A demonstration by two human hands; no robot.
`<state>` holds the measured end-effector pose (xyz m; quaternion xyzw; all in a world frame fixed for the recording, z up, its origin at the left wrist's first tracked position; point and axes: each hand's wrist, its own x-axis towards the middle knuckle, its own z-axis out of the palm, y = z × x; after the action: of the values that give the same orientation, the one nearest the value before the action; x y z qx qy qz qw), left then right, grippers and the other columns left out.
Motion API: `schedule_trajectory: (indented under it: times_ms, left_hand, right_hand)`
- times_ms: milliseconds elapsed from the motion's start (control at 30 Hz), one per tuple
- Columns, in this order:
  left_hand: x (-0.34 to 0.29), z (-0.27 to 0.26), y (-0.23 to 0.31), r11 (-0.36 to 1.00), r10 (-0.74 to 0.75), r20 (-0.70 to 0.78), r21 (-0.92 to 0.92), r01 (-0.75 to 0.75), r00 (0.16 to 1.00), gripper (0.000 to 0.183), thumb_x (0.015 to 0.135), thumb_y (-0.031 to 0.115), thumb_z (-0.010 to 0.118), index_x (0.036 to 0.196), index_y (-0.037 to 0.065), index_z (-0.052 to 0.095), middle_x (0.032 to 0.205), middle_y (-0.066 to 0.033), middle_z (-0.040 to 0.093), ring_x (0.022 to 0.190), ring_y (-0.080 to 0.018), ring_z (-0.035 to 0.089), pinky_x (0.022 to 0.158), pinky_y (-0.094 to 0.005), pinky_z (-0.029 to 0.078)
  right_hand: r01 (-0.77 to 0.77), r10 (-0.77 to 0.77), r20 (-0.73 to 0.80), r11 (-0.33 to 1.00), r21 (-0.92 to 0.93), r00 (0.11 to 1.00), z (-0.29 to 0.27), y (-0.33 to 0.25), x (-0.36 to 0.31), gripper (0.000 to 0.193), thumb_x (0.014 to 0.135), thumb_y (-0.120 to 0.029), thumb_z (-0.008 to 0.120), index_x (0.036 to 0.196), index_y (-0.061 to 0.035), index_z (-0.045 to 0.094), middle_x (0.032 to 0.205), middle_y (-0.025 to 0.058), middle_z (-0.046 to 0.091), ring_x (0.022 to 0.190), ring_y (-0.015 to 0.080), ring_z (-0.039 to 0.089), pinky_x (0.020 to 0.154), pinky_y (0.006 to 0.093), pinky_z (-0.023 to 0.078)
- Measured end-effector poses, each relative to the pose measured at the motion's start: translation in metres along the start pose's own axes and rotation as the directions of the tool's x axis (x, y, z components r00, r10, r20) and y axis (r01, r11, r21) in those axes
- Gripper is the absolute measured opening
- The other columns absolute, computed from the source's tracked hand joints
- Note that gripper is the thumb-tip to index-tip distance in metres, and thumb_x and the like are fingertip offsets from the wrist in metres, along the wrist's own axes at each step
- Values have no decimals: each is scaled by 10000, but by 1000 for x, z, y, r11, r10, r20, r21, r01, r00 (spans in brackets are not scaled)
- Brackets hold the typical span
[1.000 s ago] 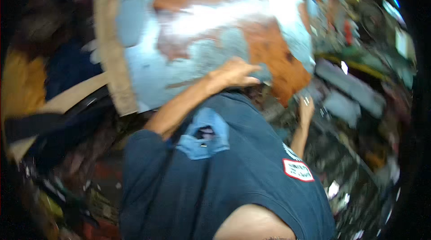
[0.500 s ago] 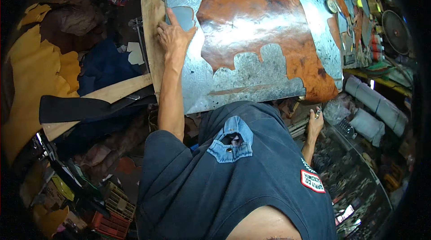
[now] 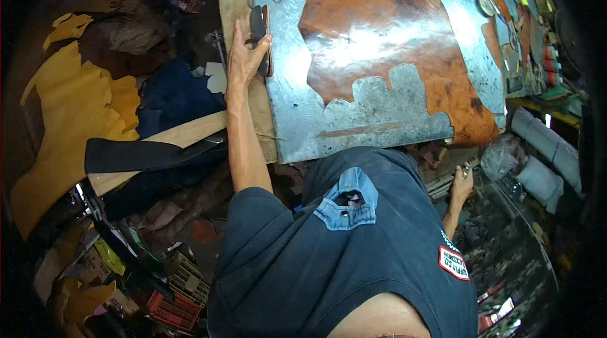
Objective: Cutting out leather patterns using a precision blade following the contours of a metal template.
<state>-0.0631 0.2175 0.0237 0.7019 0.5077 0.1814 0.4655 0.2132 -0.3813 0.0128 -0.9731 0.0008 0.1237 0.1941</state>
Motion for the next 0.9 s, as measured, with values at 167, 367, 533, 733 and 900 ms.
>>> schedule_trajectory:
  times_ms: [167,367,533,733,900]
  left_hand:
    - [-18,-13,20,906,35,34,-424,-17,999,1015,828,266,745,1526,-41,74,1288,-286,532,1153,-279,568,950,-324,461]
    - [-25,-20,32,855,117,11,-509,-95,993,1012,821,279,729,1523,-54,81,1294,-278,509,1177,-271,528,987,-326,427]
    - [-26,-18,48,849,137,28,-518,-103,990,996,819,325,717,1527,-40,119,1351,-314,452,1250,-310,484,1022,-361,402]
    - [0,2,16,936,306,-33,-171,-307,951,867,852,248,673,1530,11,187,1535,-203,322,1337,-299,426,1078,-385,380]
    - [-56,61,78,939,334,362,-213,-271,870,1013,732,269,783,1536,54,204,1385,-210,485,1191,-307,552,987,-388,464]
  right_hand:
    - [1,-2,56,1000,8,998,-5,-16,-4,408,940,-252,601,1285,-35,576,1157,188,655,1012,323,626,867,401,462]
    - [25,-23,56,999,-27,998,1,-7,3,435,940,-251,597,1307,-22,561,1271,190,610,1150,338,586,953,411,444]
    - [71,-69,62,997,-37,996,8,6,12,436,933,-242,603,1301,-12,565,1324,192,580,1224,347,545,999,414,421]
    - [162,-142,-136,975,153,981,-9,-51,-19,316,900,-227,671,1139,-21,664,963,92,714,792,162,678,729,278,530]
    - [-207,-65,383,752,626,922,-28,-181,-38,370,953,-344,613,1122,-15,644,819,57,704,434,47,473,377,207,387]
